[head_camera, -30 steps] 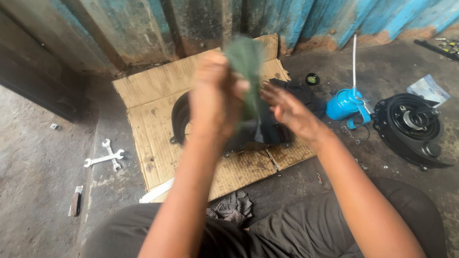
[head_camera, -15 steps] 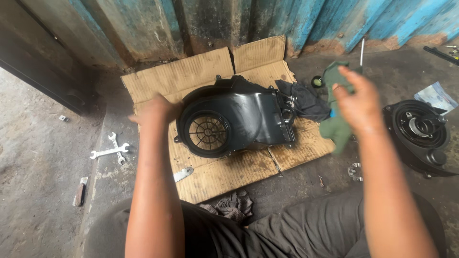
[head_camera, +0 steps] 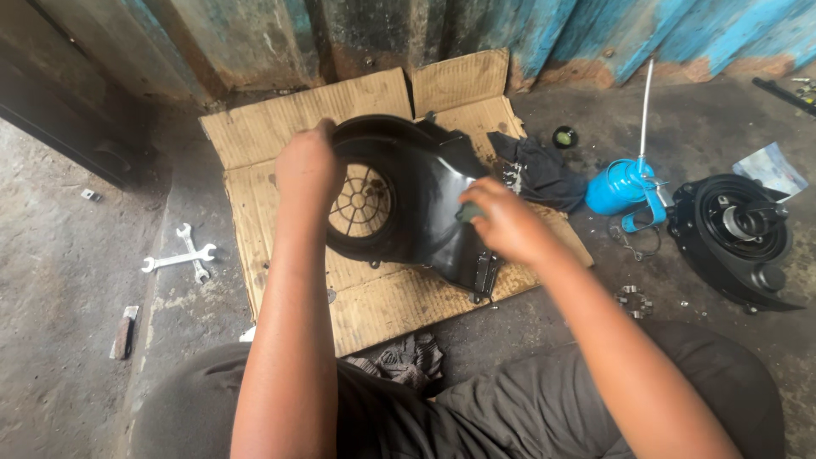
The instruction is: The person cleans a black plastic engine cover using a green cloth while sitting on the floor.
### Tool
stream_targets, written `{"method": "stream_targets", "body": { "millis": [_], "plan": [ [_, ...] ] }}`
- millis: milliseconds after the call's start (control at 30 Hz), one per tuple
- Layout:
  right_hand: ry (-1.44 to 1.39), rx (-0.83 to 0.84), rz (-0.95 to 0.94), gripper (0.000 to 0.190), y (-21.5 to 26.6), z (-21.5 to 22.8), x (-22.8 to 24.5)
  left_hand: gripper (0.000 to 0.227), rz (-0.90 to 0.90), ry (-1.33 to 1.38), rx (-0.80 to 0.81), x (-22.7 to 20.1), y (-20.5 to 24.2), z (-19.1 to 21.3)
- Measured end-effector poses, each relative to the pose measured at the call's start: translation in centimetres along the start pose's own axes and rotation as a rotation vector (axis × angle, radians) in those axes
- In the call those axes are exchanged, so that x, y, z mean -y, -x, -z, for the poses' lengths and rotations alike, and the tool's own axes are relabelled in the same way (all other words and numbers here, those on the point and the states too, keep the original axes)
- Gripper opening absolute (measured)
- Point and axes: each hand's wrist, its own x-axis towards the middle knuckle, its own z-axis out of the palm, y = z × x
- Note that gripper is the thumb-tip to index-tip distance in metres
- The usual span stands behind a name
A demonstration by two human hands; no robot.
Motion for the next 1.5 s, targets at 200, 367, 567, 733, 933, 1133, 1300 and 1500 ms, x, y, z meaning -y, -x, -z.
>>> {"method": "stream_targets", "body": {
  "millis": [200,367,567,733,933,1133,1300,1500],
  "plan": [
    [0.493,-0.135,-0.118,0.028,-0.2,-1.1,0.0,0.045,-0.1,0.018,-0.017,-2.1,0.5,2.6],
    [0.341,-0.186,-0.076,0.026,-0.1,-2.8,-1.0,0.033,-0.153,-0.02,-0.037,-1.8,0.3,1.2],
    [0.288,-0.063,-0.042,0.029,0.0,-3.2,-1.3,0.033,-0.007,-0.033,0.06,-1.4,0.8,0.3],
    [0.124,-0.034,-0.176,0.028,-1.1,-4.0,-4.0,0.06,-0.394,-0.412,-0.117,-8.6,5.1,-0.4],
    [0.052,-0.167,-0.162,0.031,-1.2,-5.3,-5.7,0.089,-0.349,-0.297,0.791,-14.9,12.2,-1.1],
    [0.195,-0.07,0.046,0.034,0.8,-4.4,-5.0,0.083,-0.427,-0.326,0.911,-13.9,12.0,-4.5],
    [0.28,0.262,-0.002,0.032,3.5,-3.7,-2.4,0.059,-0.451,-0.451,0.765,-13.5,12.9,-10.5],
    [0.176,-0.087,0.031,0.038,0.6,-4.4,-3.6,0.072,-0.406,-0.539,1.125,-15.1,12.7,-9.0]
  ]
}}
